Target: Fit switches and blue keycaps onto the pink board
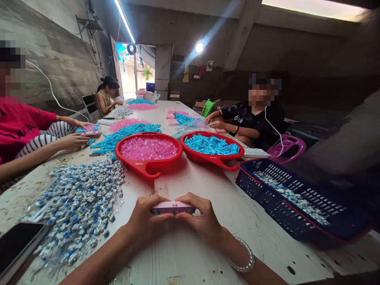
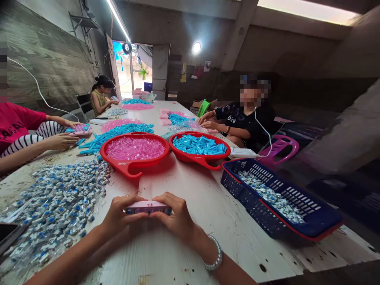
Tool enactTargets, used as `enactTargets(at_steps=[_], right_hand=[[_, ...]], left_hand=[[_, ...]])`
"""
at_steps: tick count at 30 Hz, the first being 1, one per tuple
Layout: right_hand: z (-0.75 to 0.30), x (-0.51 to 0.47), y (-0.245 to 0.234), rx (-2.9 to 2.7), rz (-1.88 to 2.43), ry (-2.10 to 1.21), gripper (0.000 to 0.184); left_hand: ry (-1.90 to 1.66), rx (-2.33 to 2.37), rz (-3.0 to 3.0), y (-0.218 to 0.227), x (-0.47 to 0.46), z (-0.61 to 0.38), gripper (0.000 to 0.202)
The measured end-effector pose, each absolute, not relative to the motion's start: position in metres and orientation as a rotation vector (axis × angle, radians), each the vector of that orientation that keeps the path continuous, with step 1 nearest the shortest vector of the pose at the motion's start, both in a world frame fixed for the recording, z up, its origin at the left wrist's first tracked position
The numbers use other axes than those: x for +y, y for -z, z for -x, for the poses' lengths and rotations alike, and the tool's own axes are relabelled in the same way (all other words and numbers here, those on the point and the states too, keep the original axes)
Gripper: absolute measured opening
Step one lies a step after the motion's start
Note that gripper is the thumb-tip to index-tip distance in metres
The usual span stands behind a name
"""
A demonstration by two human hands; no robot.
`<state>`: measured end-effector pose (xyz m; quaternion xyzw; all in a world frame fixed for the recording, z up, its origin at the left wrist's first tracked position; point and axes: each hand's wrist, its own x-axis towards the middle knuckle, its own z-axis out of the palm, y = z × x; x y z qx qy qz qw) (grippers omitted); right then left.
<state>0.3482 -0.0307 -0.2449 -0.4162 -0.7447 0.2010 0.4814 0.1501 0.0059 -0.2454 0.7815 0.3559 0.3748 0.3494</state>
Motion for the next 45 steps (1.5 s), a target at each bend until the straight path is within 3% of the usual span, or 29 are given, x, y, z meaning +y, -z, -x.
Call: enactTargets(at_steps=[7,15,20,25,33,37,43,45], right_hand=[[-0.343,-0.014,0.243,-1.711,1.248,-0.945,0.022],[-0.331,0.104,0.196,-1.772,1.326,-0.296,0.008],[-0.304,0.179,0.195,-2.067,1.47,-0.341,0.015],[-0.29,0.195,0.207,-2.153,1.561,-0.406,0.026],[-0.313,0.147,0.179,-1.971,1.488,-0.447,0.008],[-0.322,0.056,0.188,-1.881,1.173,-0.734,0.015],[-0.297,-0.008,0.238,-2.11,1.107,-0.617,0.026],[-0.286,-0.004,0.249,-2.16,1.077,-0.579,0.029]], left_hand=[[-0.742,1.086,-1.672,0.252,0.025,-0.149,0.04],[-0.685,1.173,-1.89,0.271,0.044,-0.136,0.04],[-0.782,1.169,-2.096,0.27,0.039,-0.134,0.03],[-0.716,1.107,-2.135,0.274,0.044,-0.133,0.026],[-0.675,1.052,-2.042,0.275,0.047,-0.132,0.027],[-0.594,1.065,-1.908,0.269,0.043,-0.138,0.037],[-0.716,1.25,-1.873,0.244,0.042,-0.129,0.036],[-0.613,1.288,-1.881,0.236,0.042,-0.115,0.033]])
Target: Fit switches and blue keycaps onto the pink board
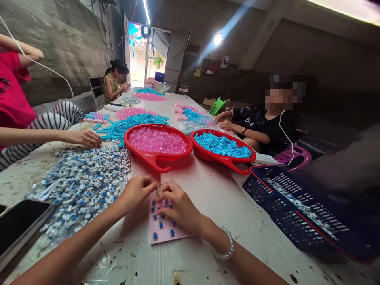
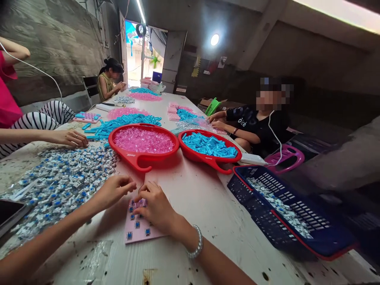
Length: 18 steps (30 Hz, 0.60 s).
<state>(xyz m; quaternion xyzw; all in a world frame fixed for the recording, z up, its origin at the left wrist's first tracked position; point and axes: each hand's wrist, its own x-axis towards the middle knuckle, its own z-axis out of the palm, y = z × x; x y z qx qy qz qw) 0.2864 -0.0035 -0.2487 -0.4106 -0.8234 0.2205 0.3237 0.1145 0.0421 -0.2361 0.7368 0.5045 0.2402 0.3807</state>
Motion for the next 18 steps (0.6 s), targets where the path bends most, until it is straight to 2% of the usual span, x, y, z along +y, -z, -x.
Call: enactTargets(at_steps=[4,9,18], right_hand=[[-0.274,0.008,0.256,-2.276,1.104,-0.534,0.028],[-0.274,0.01,0.257,-2.234,1.137,-0.772,0.024],[-0.284,0.011,0.252,-2.147,1.041,-0.988,0.017]], left_hand=[[-0.285,1.207,-1.784,0.239,0.036,-0.09,0.029],[-0.349,1.185,-1.669,0.258,0.025,-0.092,0.036],[-0.4,1.187,-1.538,0.262,0.02,-0.095,0.031]])
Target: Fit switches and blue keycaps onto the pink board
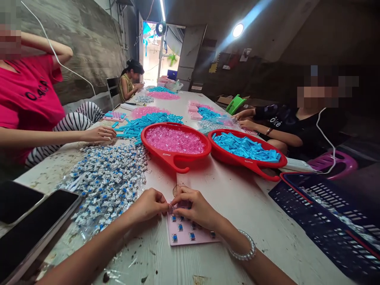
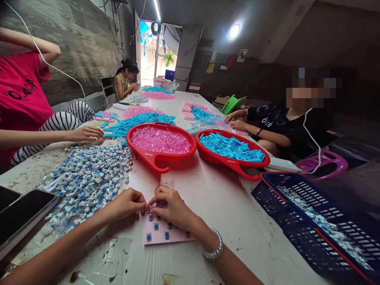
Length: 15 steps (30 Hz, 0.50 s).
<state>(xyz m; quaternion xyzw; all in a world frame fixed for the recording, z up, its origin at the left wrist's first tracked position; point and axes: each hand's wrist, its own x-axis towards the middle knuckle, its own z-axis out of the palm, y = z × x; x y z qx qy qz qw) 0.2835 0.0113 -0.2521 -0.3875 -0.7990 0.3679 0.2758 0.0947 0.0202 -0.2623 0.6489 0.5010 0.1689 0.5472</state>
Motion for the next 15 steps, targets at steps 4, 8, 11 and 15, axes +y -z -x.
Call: enactTargets(at_steps=[4,8,11,15], right_hand=[[-0.285,0.011,0.251,-2.146,1.057,-0.981,0.019],[-0.284,0.009,0.252,-2.172,1.066,-0.955,0.018],[-0.282,0.011,0.25,-2.205,1.119,-0.908,0.013],[-0.277,0.02,0.242,-2.368,1.182,-0.891,0.012]], left_hand=[[-0.377,1.203,-1.526,0.26,0.02,-0.095,0.028],[-0.353,1.189,-1.625,0.26,0.019,-0.096,0.027],[-0.32,1.137,-1.631,0.263,0.02,-0.095,0.032],[-0.282,1.021,-1.456,0.267,0.025,-0.096,0.031]])
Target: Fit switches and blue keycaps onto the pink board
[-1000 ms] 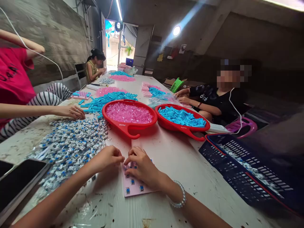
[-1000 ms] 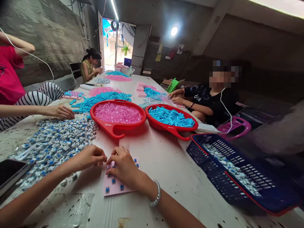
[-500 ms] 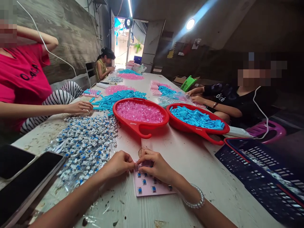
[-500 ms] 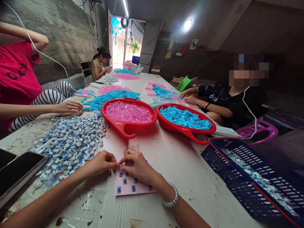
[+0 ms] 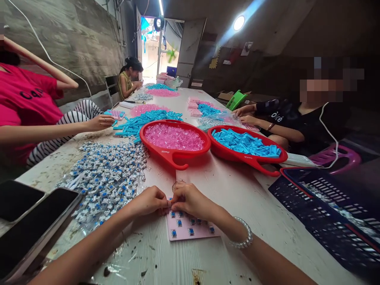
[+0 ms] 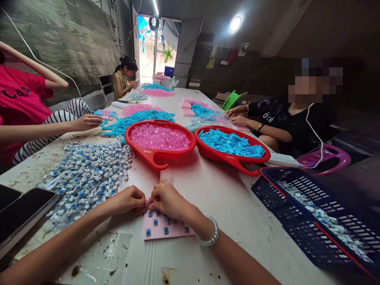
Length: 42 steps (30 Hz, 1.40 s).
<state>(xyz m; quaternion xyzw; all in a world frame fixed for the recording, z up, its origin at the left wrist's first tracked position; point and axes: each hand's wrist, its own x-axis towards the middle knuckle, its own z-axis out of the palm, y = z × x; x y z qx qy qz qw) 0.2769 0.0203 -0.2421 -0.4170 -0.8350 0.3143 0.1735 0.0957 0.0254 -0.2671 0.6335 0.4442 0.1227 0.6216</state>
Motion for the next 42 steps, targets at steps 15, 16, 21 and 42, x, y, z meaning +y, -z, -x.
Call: enactTargets(at_steps=[15,16,21,42], right_hand=[[-0.267,0.019,0.238,-2.608,1.152,-0.625,0.019],[-0.265,0.019,0.239,-2.633,1.152,-0.594,0.019],[-0.248,0.015,0.237,-2.809,1.187,-0.302,0.012],[-0.286,-0.02,0.251,-1.905,0.866,-0.014,0.026]], left_hand=[[-0.25,1.032,-1.432,0.269,0.024,-0.096,0.032],[-0.25,1.037,-1.43,0.268,0.024,-0.095,0.033],[-0.285,1.078,-1.453,0.265,0.02,-0.094,0.035],[-0.794,0.178,-0.555,0.212,0.018,-0.116,0.071]])
